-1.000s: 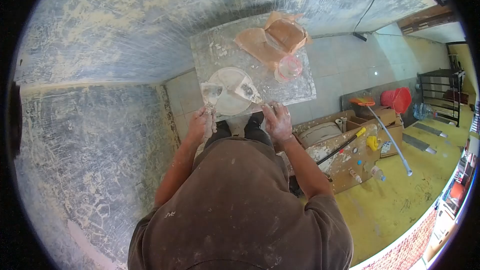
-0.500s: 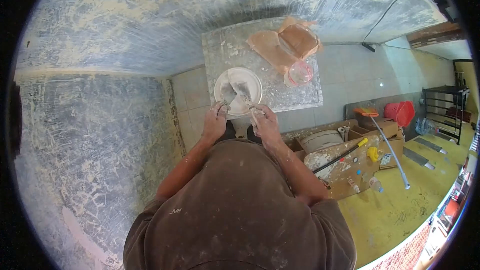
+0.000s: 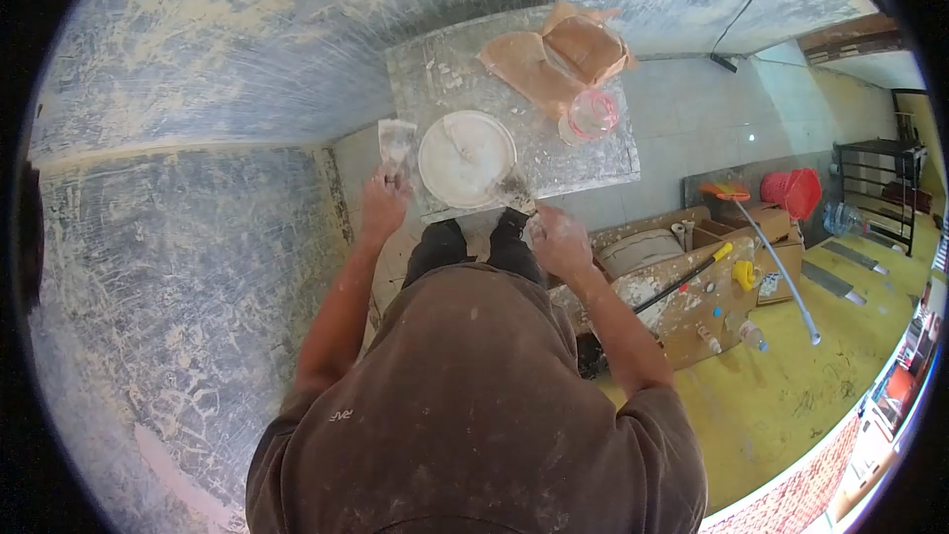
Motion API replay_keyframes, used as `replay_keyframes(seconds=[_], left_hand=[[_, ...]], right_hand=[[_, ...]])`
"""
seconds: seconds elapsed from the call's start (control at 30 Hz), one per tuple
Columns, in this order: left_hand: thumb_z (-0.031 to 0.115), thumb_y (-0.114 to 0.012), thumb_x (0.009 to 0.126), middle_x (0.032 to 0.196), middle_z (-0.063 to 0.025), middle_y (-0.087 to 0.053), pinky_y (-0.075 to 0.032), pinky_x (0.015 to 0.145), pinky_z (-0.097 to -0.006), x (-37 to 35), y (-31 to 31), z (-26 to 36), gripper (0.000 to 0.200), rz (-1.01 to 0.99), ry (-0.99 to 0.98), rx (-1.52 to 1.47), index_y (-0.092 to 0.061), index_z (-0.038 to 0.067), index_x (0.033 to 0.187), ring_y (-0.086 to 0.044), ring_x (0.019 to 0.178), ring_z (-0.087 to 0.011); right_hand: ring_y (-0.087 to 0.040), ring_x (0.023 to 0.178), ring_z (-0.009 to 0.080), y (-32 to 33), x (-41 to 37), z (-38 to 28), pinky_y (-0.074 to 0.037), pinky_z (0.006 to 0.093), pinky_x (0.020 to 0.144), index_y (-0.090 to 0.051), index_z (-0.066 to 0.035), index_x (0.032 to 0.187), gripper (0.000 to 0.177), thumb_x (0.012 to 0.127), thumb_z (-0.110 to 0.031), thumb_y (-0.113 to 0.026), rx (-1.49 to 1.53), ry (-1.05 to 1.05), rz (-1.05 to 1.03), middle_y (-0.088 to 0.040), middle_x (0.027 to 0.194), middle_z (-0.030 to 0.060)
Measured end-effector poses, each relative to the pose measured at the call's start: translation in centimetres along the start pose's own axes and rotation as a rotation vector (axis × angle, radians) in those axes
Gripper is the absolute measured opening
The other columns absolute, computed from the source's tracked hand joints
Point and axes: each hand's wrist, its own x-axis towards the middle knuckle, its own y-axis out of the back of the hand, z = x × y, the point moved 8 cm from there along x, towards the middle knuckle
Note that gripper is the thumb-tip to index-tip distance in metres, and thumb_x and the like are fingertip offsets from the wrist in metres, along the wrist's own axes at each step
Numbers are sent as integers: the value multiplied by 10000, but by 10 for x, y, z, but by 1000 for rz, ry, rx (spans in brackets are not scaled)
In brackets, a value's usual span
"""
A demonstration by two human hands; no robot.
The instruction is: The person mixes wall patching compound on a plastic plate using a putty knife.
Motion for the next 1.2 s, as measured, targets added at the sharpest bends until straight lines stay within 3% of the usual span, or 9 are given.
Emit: replay_keyframes(seconds=[0.13, 0.2, 0.43, 0.5, 0.6, 0.8, 0.9, 1.1, 1.2], left_hand=[[273, -716, 788, 1003, -214, -666, -492, 826, -466, 23, -20, -21, 484, -7, 46, -43, -585, -5, 1163, -641, 910, -393], [248, -729, 762, 965, -203, -676, -486, 843, -459, 32, -35, -33, 437, -1, 172, -34, -631, 1, 1109, -644, 912, -380], [230, -749, 730, 788, -182, -701, -530, 732, -401, 35, -46, -42, 306, -106, 326, -453, -707, -5, 920, -689, 760, -329], [177, -737, 743, 752, -165, -703, -540, 649, -353, 40, -69, -64, 268, -79, 278, -529, -701, -16, 925, -702, 682, -264], [76, -712, 785, 760, -78, -684, -523, 567, -283, 40, -40, -38, 167, -183, 378, -528, -703, -16, 925, -665, 652, -133], [94, -723, 799, 760, -71, -696, -519, 527, -280, 46, -57, -51, 157, -310, 369, -833, -708, -8, 918, -670, 640, -128], [107, -733, 796, 752, -71, -701, -528, 521, -274, 57, -76, -68, 162, -349, 213, -592, -713, -2, 913, -677, 638, -126], [172, -743, 763, 690, -97, -697, -519, 614, -316, 65, -73, -63, 192, -423, 275, -735, -713, -1, 840, -675, 610, -155], [169, -739, 758, 689, -102, -695, -519, 613, -320, 66, -69, -58, 186, -484, 314, -784, -711, 1, 832, -667, 588, -162]], right_hand=[[-630, 919, 418, 12, 8, -27, -501, 517, 821, -596, -139, 1279, 395, 892, -209, -552, -119, -183, -181, -657, 1078, 196], [-634, 907, 420, 10, 17, -35, -504, 519, 812, -588, -205, 1300, 407, 895, -203, -546, -150, -80, -173, -672, 1022, 182], [-643, 831, 422, -39, 34, -62, -519, 529, 758, -602, -186, 1253, 358, 900, -197, -545, -159, -52, -166, -672, 912, 184], [-642, 796, 435, -48, 45, -82, -520, 532, 710, -599, -158, 1199, 305, 899, -185, -555, -130, -117, 104, -666, 902, 213], [-636, 773, 447, -48, 45, -101, -513, 541, 686, -593, -136, 1172, 279, 898, -180, -562, -144, -227, 104, -661, 873, 226], [-639, 756, 428, -71, 35, -118, -511, 531, 691, -623, -113, 1141, 261, 900, -182, -550, -135, -232, 208, -665, 811, 202], [-648, 773, 407, -71, 60, -126, -511, 518, 714, -643, -139, 1164, 286, 898, -173, -542, -178, -275, 174, -674, 829, 194], [-654, 772, 386, -54, 20, -119, -529, 500, 736, -671, -191, 1167, 304, 885, -160, -562, -177, -385, 13, -676, 846, 200], [-657, 780, 402, -78, 36, -140, -528, 505, 737, -649, -188, 1195, 323, 884, -160, -568, -181, -347, 175, -682, 880, 214]])
